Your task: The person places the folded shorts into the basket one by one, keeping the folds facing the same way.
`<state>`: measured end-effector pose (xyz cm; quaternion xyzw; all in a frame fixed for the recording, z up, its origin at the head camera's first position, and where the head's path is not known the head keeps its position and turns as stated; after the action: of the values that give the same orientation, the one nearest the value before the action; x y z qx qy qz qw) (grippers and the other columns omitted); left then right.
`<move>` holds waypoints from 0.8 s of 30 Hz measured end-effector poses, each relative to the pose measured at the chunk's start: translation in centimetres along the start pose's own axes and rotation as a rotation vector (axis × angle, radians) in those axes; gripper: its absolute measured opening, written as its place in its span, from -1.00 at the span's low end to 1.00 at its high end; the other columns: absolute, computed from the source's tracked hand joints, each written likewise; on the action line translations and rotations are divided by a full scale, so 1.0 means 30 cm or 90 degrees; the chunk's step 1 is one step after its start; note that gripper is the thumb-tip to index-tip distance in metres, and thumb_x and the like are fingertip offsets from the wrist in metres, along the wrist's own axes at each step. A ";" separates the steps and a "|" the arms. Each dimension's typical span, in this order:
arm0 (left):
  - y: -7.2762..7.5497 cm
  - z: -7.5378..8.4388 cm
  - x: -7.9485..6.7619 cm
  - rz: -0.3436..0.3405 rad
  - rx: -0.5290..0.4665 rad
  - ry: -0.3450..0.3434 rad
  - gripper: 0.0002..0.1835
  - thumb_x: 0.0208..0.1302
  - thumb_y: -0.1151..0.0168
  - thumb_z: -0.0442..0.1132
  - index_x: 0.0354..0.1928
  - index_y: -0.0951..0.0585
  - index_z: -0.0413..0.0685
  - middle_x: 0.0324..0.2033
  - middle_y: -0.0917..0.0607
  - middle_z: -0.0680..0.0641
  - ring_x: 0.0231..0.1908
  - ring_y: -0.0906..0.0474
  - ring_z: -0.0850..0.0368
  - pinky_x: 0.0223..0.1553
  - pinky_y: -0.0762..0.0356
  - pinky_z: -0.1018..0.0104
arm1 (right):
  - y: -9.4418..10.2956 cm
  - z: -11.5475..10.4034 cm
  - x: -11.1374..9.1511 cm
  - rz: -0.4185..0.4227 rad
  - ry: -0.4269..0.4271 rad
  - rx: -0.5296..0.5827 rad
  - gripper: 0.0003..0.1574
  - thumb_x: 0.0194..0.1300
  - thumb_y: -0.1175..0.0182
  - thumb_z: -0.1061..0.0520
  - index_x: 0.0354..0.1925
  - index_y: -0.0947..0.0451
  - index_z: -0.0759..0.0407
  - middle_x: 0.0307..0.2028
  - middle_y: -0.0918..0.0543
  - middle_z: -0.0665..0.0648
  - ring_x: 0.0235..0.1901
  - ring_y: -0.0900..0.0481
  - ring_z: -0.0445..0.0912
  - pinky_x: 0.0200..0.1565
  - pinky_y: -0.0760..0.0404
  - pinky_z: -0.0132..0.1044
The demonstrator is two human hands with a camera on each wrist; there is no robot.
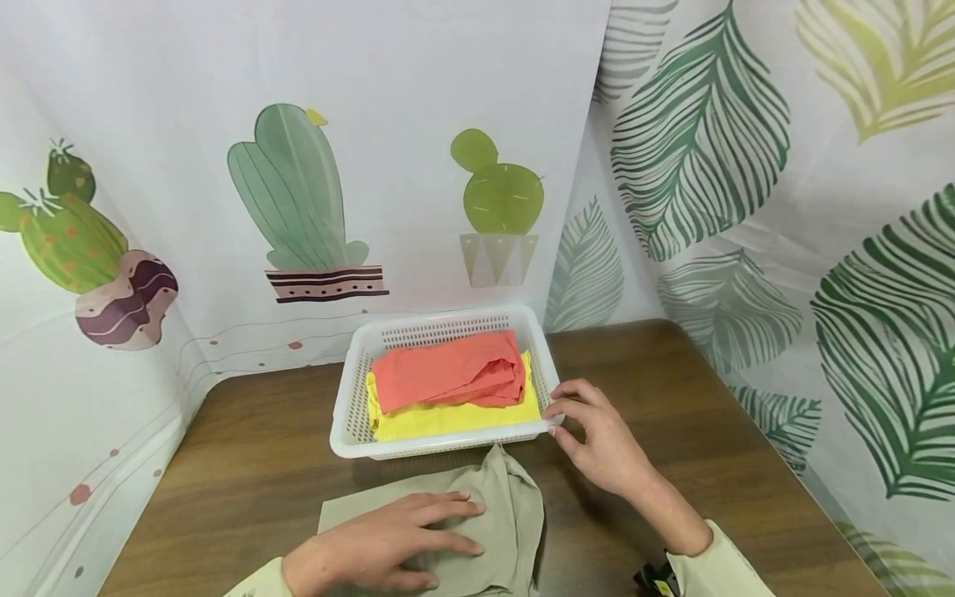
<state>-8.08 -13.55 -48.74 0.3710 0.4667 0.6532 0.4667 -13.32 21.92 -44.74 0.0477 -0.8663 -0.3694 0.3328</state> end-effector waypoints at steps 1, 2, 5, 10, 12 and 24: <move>0.000 0.000 0.006 -0.001 -0.001 -0.002 -0.27 0.45 -0.40 -0.01 0.57 -0.34 0.47 0.66 -0.14 0.10 0.63 -0.08 0.00 0.52 -0.28 0.04 | 0.000 0.000 0.000 0.000 0.001 0.000 -0.64 0.15 -0.52 0.43 -0.17 -0.76 0.07 0.09 -0.62 0.10 0.07 -0.58 -0.07 0.10 -0.36 -0.61; 0.000 0.000 0.012 -0.002 -0.002 -0.003 -0.27 0.46 -0.39 -0.01 0.58 -0.34 0.47 0.66 -0.14 0.11 0.63 -0.08 0.01 0.52 -0.28 0.04 | 0.000 0.000 0.000 0.001 0.002 0.002 -0.64 0.15 -0.52 0.43 -0.16 -0.75 0.07 0.09 -0.62 0.11 0.07 -0.58 -0.07 0.11 -0.36 -0.61; -0.001 -0.003 0.028 -0.008 0.000 -0.006 -0.28 0.47 -0.38 0.00 0.58 -0.33 0.48 0.66 -0.12 0.12 0.63 -0.07 0.02 0.53 -0.27 0.06 | -0.001 0.000 0.001 0.001 0.006 0.005 -0.64 0.15 -0.53 0.44 -0.16 -0.75 0.08 0.09 -0.62 0.12 0.07 -0.58 -0.06 0.12 -0.35 -0.61; -0.008 -0.007 0.054 -0.018 0.004 -0.006 -0.30 0.48 -0.36 0.01 0.57 -0.34 0.49 0.66 -0.11 0.14 0.64 -0.04 0.04 0.54 -0.24 0.09 | -0.001 -0.001 0.001 0.004 0.011 0.005 -0.62 0.14 -0.52 0.44 -0.17 -0.75 0.06 0.09 -0.62 0.11 0.07 -0.58 -0.06 0.12 -0.35 -0.61; -0.009 -0.008 0.061 -0.020 -0.001 -0.006 -0.30 0.48 -0.36 0.00 0.57 -0.34 0.49 0.66 -0.11 0.14 0.64 -0.03 0.04 0.54 -0.24 0.09 | -0.001 -0.001 0.001 0.004 0.012 0.005 -0.62 0.14 -0.52 0.44 -0.17 -0.75 0.06 0.09 -0.62 0.10 0.07 -0.58 -0.06 0.12 -0.35 -0.61; -0.007 -0.014 0.090 -0.029 -0.017 -0.002 -0.30 0.48 -0.37 -0.01 0.57 -0.35 0.49 0.67 -0.09 0.16 0.65 -0.01 0.07 0.55 -0.21 0.10 | -0.001 -0.004 0.002 0.009 0.016 0.005 -0.62 0.14 -0.51 0.45 -0.17 -0.75 0.06 0.09 -0.62 0.11 0.07 -0.58 -0.06 0.12 -0.35 -0.61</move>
<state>-9.19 -11.07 -48.94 0.3551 0.4656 0.6481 0.4870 -13.30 21.81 -44.65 0.0478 -0.8638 -0.3632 0.3458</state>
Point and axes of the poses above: each hand's wrist, its own x-axis towards the middle knuckle, its own y-axis out of the back of the hand, z = x × y, the point moved 1 cm from there along x, towards the middle knuckle
